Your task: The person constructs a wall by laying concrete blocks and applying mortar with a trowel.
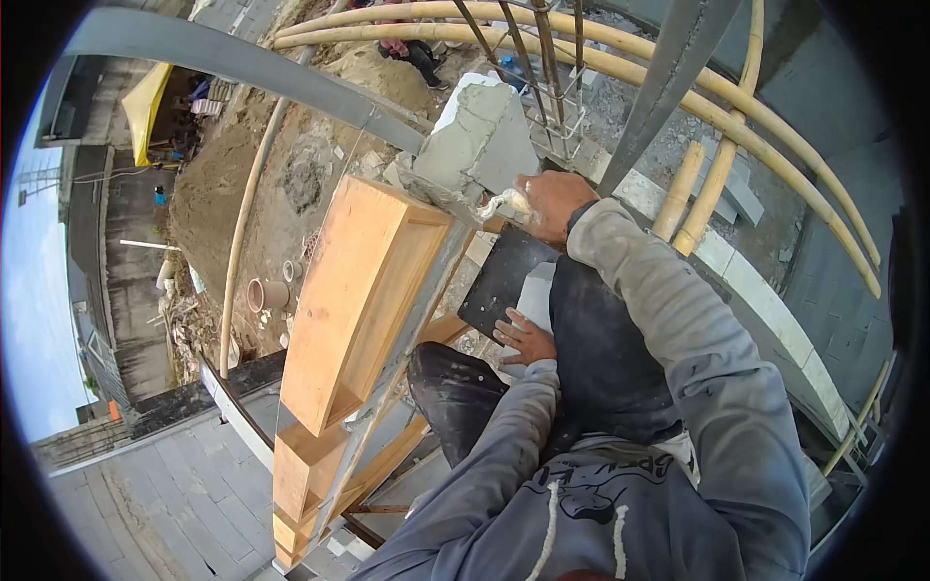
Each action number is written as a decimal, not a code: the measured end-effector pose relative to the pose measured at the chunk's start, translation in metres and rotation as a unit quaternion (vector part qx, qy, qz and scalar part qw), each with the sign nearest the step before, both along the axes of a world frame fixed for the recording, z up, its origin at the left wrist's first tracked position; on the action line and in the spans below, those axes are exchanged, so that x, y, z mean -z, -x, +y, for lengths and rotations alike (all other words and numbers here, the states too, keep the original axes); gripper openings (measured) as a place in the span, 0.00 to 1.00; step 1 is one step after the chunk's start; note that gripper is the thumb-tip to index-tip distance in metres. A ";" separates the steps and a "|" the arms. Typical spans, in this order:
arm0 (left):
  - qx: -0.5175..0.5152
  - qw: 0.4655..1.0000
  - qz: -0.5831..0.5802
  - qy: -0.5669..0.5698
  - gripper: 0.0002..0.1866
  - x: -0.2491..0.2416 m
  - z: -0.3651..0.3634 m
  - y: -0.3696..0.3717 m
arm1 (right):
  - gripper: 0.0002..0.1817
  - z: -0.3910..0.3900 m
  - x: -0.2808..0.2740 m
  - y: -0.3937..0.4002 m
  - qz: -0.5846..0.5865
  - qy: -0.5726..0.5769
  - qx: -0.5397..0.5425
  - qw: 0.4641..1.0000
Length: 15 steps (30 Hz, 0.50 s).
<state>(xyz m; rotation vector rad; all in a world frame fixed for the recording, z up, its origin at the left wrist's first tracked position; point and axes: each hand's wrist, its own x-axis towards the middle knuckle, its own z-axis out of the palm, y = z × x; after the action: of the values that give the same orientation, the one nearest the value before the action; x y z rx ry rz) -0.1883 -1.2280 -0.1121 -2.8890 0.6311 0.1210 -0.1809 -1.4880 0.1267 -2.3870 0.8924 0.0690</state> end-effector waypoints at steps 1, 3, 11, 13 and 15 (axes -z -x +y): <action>-0.003 1.000 0.026 -0.001 0.31 -0.005 0.000 0.000 | 0.21 -0.001 -0.004 -0.003 0.030 -0.007 -0.001 1.000; -0.011 0.999 0.053 0.000 0.31 -0.007 -0.001 0.000 | 0.21 -0.004 -0.008 -0.006 0.030 0.014 -0.021 0.999; -0.020 0.999 0.036 -0.029 0.32 -0.004 -0.002 0.004 | 0.21 -0.001 -0.052 -0.005 0.023 0.071 -0.046 0.996; -0.023 0.998 0.048 -0.022 0.33 -0.013 -0.006 0.004 | 0.19 0.000 -0.061 -0.004 0.011 0.092 -0.054 0.994; -0.027 0.998 0.060 -0.018 0.33 -0.020 -0.007 0.005 | 0.18 0.002 -0.062 -0.004 0.001 0.107 -0.058 0.993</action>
<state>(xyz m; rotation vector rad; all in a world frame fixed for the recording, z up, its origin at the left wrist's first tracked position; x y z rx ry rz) -0.1933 -1.2352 -0.0921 -2.8805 0.5645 0.3128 -0.1767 -1.4860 0.1892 -2.6372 0.7954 0.0212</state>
